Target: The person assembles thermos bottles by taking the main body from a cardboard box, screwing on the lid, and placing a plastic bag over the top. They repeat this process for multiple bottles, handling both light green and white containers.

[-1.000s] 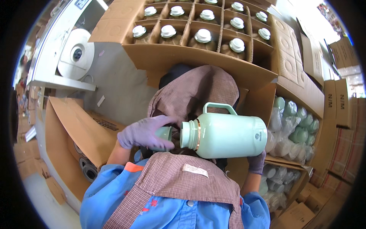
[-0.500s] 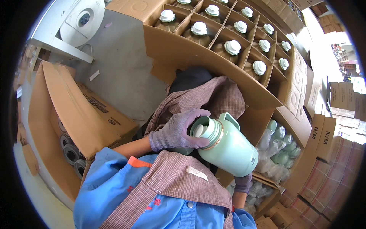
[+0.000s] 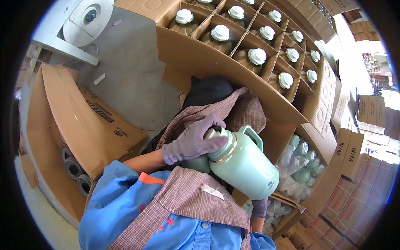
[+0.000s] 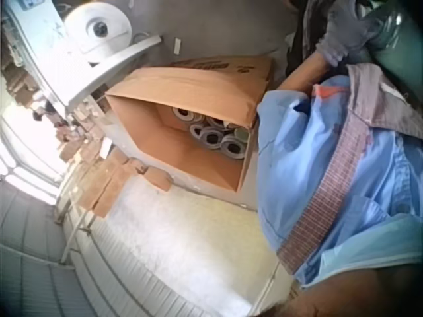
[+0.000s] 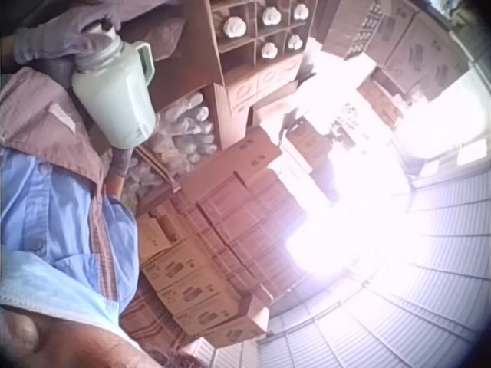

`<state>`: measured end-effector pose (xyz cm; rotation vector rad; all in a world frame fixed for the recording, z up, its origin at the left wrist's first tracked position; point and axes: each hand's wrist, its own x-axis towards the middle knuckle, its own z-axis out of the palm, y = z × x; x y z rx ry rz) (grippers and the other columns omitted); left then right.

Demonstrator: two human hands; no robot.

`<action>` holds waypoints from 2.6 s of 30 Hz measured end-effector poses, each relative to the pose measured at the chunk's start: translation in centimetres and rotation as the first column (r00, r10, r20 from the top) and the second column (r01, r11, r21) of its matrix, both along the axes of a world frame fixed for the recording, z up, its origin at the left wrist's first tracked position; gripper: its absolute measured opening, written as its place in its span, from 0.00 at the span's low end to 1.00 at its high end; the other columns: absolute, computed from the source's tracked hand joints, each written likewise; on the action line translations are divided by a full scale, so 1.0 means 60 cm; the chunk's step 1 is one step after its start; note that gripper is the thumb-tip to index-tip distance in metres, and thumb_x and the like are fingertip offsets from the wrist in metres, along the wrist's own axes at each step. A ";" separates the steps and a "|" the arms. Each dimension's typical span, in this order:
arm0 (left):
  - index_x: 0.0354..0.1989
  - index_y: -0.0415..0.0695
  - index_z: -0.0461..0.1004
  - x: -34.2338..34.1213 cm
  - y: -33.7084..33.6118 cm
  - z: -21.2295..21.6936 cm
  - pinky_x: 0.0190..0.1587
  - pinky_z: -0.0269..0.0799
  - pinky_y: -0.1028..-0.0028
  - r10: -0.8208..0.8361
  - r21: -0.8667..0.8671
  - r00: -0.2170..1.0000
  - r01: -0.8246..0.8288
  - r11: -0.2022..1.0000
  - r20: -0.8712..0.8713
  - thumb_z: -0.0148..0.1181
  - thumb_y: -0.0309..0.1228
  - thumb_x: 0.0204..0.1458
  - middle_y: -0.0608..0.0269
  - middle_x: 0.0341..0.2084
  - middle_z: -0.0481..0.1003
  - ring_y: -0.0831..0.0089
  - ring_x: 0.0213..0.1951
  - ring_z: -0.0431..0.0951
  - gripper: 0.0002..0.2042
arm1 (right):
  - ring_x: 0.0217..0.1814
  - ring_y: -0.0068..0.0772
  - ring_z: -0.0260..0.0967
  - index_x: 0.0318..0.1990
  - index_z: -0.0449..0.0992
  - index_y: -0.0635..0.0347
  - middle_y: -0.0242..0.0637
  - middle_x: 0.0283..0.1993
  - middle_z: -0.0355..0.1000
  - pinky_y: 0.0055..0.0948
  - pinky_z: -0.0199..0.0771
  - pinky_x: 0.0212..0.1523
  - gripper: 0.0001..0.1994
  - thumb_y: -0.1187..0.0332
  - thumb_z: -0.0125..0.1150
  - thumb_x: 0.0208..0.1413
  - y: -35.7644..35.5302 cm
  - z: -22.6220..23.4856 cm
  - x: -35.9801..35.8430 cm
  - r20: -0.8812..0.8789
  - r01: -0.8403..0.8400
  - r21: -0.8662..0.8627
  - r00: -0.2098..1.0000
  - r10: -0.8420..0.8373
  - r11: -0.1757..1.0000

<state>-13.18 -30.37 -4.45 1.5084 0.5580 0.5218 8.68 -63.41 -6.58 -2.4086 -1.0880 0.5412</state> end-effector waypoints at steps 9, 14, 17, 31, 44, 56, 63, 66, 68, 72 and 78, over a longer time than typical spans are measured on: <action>0.39 0.51 0.76 0.014 0.002 -0.015 0.32 0.72 0.70 0.139 0.276 0.985 -0.161 0.948 0.098 0.64 0.34 0.53 0.61 0.30 0.71 0.66 0.30 0.76 0.07 | 0.49 0.39 0.76 0.54 0.74 0.63 0.41 0.48 0.77 0.35 0.74 0.52 0.24 0.72 0.70 0.47 0.033 -0.003 -0.015 -0.075 0.129 0.094 0.990 -0.122 0.987; 0.48 0.40 0.72 0.011 0.005 -0.010 0.45 0.70 0.74 0.100 -0.071 0.993 -0.096 0.993 0.063 0.67 0.36 0.51 0.61 0.42 0.75 0.75 0.39 0.74 0.19 | 0.49 0.38 0.76 0.54 0.74 0.63 0.40 0.48 0.78 0.35 0.74 0.52 0.23 0.73 0.70 0.47 0.058 0.037 -0.042 -0.383 0.407 0.350 0.884 -0.268 0.844; 0.62 0.38 0.59 -0.011 0.003 -0.006 0.52 0.68 0.75 -0.036 -0.323 0.985 0.090 0.942 0.170 0.69 0.37 0.48 0.56 0.53 0.70 0.74 0.46 0.72 0.35 | 0.60 0.36 0.68 0.62 0.66 0.61 0.43 0.60 0.69 0.35 0.70 0.58 0.26 0.67 0.64 0.56 -0.003 0.030 -0.040 -0.234 0.317 0.299 0.939 -0.253 0.900; 0.69 0.38 0.48 -0.081 -0.056 -0.002 0.60 0.67 0.64 -0.466 0.177 0.813 0.545 0.819 -0.350 0.77 0.38 0.35 0.42 0.53 0.70 0.53 0.55 0.73 0.54 | 0.38 0.16 0.62 0.36 0.74 0.62 0.24 0.35 0.69 0.20 0.63 0.42 0.07 0.67 0.57 0.62 -0.005 0.030 -0.103 -0.779 0.809 0.486 0.572 -0.255 0.330; 0.61 0.38 0.67 -0.091 -0.009 -0.007 0.60 0.64 0.73 -0.311 -0.428 0.945 0.242 0.871 -0.100 0.54 0.33 0.63 0.60 0.51 0.74 0.73 0.54 0.71 0.20 | 0.44 0.22 0.68 0.47 0.76 0.67 0.34 0.43 0.74 0.24 0.69 0.46 0.11 0.69 0.55 0.64 -0.002 0.152 -0.064 -0.659 0.710 0.646 0.704 -0.264 0.280; 0.61 0.31 0.58 -0.018 0.081 0.164 0.60 0.67 0.63 -0.063 0.729 0.969 0.223 0.647 -0.241 0.51 0.36 0.58 0.49 0.62 0.62 0.58 0.62 0.62 0.26 | 0.40 0.42 0.72 0.37 0.78 0.64 0.46 0.40 0.71 0.52 0.74 0.41 0.13 0.64 0.54 0.51 0.398 0.268 -0.244 0.288 -0.017 0.221 0.957 -0.048 0.975; 0.36 0.39 0.70 0.095 0.144 0.091 0.63 0.65 0.60 -0.389 0.482 0.921 0.357 0.800 -0.037 0.45 0.41 0.59 0.46 0.59 0.67 0.54 0.60 0.68 0.16 | 0.52 0.47 0.69 0.42 0.74 0.60 0.48 0.48 0.70 0.46 0.69 0.53 0.13 0.65 0.61 0.50 0.211 0.250 -0.147 0.335 -0.127 0.846 0.883 -0.329 0.518; 0.39 0.37 0.73 0.103 0.133 0.059 0.58 0.71 0.57 -0.316 0.245 0.947 0.293 0.924 0.056 0.41 0.41 0.60 0.42 0.59 0.67 0.52 0.57 0.71 0.19 | 0.47 0.47 0.72 0.41 0.73 0.59 0.45 0.46 0.72 0.44 0.73 0.48 0.14 0.70 0.67 0.46 0.049 0.184 -0.117 0.304 0.173 0.850 0.610 -0.732 0.497; 0.43 0.36 0.73 0.098 0.169 0.031 0.57 0.72 0.58 -0.360 0.249 0.931 0.336 0.908 0.056 0.41 0.40 0.61 0.42 0.60 0.66 0.52 0.58 0.71 0.19 | 0.39 0.46 0.72 0.39 0.74 0.61 0.45 0.37 0.73 0.38 0.72 0.41 0.11 0.74 0.63 0.47 -0.105 0.119 -0.126 0.185 0.375 0.854 0.431 -0.883 0.362; 0.47 0.35 0.73 0.086 0.142 0.052 0.56 0.73 0.59 -0.291 0.250 0.947 0.252 0.935 0.134 0.42 0.38 0.62 0.43 0.59 0.67 0.55 0.57 0.72 0.19 | 0.48 0.50 0.69 0.47 0.72 0.64 0.46 0.45 0.72 0.41 0.70 0.49 0.15 0.73 0.58 0.51 -0.456 -0.003 -0.282 0.340 0.802 0.596 -0.295 -0.893 -0.039; 0.51 0.34 0.73 0.106 0.124 0.052 0.56 0.73 0.63 -0.232 0.131 0.954 0.210 0.969 0.188 0.44 0.36 0.62 0.44 0.57 0.70 0.58 0.55 0.73 0.19 | 0.62 0.42 0.64 0.49 0.75 0.52 0.39 0.54 0.71 0.44 0.62 0.60 0.16 0.64 0.58 0.53 -0.720 -0.134 -0.532 0.714 0.630 -0.646 0.299 -0.633 -0.432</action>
